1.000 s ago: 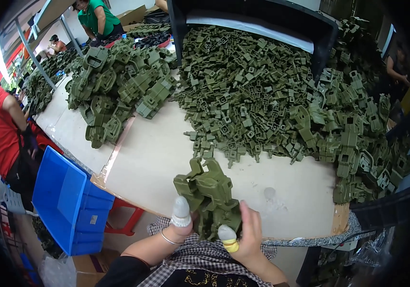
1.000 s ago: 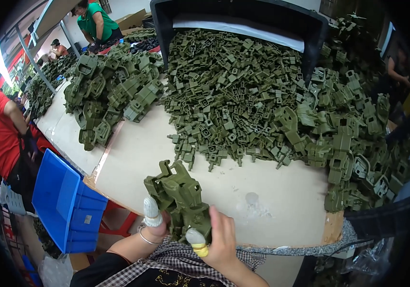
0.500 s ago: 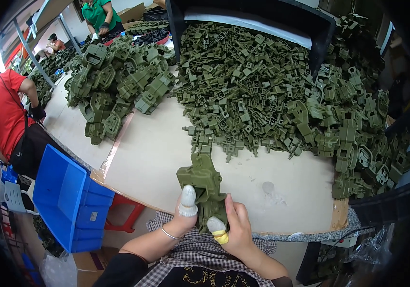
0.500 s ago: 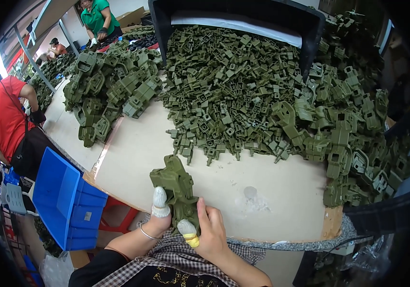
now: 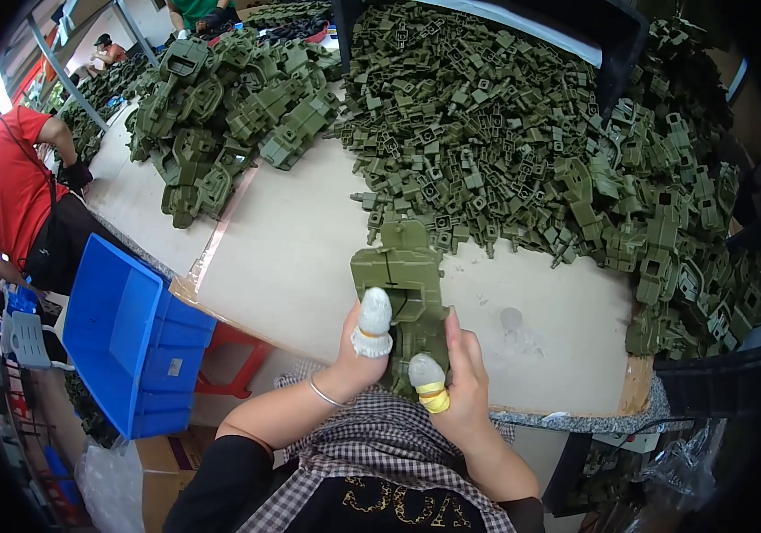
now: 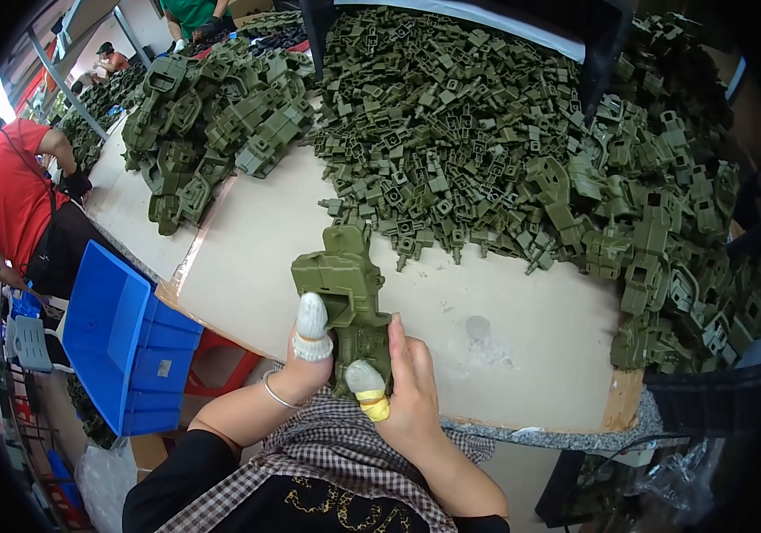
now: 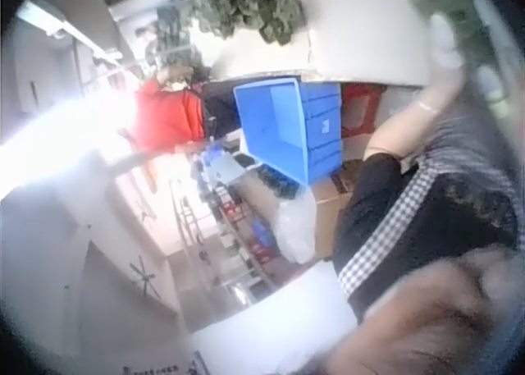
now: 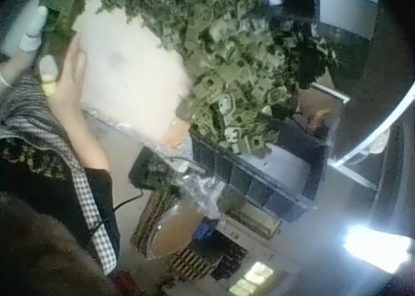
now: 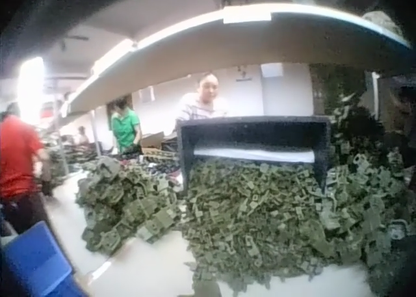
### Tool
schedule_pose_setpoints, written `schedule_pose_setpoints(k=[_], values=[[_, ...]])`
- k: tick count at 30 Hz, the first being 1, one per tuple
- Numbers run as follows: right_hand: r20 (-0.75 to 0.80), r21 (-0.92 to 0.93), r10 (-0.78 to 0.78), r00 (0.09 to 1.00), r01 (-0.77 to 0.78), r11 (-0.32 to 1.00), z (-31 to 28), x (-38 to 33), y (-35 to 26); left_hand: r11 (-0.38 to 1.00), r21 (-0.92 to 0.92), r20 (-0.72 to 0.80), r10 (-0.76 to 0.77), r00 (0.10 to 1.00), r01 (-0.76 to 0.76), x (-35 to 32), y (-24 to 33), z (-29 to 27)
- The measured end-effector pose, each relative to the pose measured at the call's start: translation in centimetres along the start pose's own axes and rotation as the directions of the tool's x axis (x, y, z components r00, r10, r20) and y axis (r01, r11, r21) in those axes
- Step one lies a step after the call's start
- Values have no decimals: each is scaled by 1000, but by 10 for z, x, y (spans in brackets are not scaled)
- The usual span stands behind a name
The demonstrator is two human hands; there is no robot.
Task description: The person assembles plastic toy parts together by hand and places the assembled pieces onto a pile on the table.
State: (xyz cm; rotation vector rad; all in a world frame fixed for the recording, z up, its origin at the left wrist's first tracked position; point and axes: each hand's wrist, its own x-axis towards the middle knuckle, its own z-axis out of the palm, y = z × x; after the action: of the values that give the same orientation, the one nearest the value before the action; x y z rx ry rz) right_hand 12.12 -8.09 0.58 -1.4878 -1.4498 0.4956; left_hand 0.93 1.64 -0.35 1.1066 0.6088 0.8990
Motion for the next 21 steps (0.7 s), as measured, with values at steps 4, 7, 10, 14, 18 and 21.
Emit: schedule_pose_setpoints(k=[4, 7, 10, 14, 18, 21], values=[[13, -18, 19, 1000, -19, 1000, 6, -2, 5, 991, -130, -10, -24, 1000, 22, -1, 2, 0], [-6, -59, -4, 1000, 3, 998, 9, -2, 6, 996, -91, -2, 21, 1000, -21, -2, 0, -1], [9, -12, 18, 1000, -18, 1000, 11, -1, 8, 995, 27, -19, 93, 996, -92, -1, -12, -3], [-39, -89, -10, 999, 7, 996, 17, 1, 13, 1000, 20, -13, 14, 1000, -13, 2, -4, -3], [-83, -195, -46, 995, 29, 980, 23, 6, 10, 988, 119, -50, 106, 993, -99, 3, -17, -9], [-118, -223, -54, 992, 26, 974, 25, 8, 9, 997, 12, -38, 77, 996, -76, 6, -18, -10]])
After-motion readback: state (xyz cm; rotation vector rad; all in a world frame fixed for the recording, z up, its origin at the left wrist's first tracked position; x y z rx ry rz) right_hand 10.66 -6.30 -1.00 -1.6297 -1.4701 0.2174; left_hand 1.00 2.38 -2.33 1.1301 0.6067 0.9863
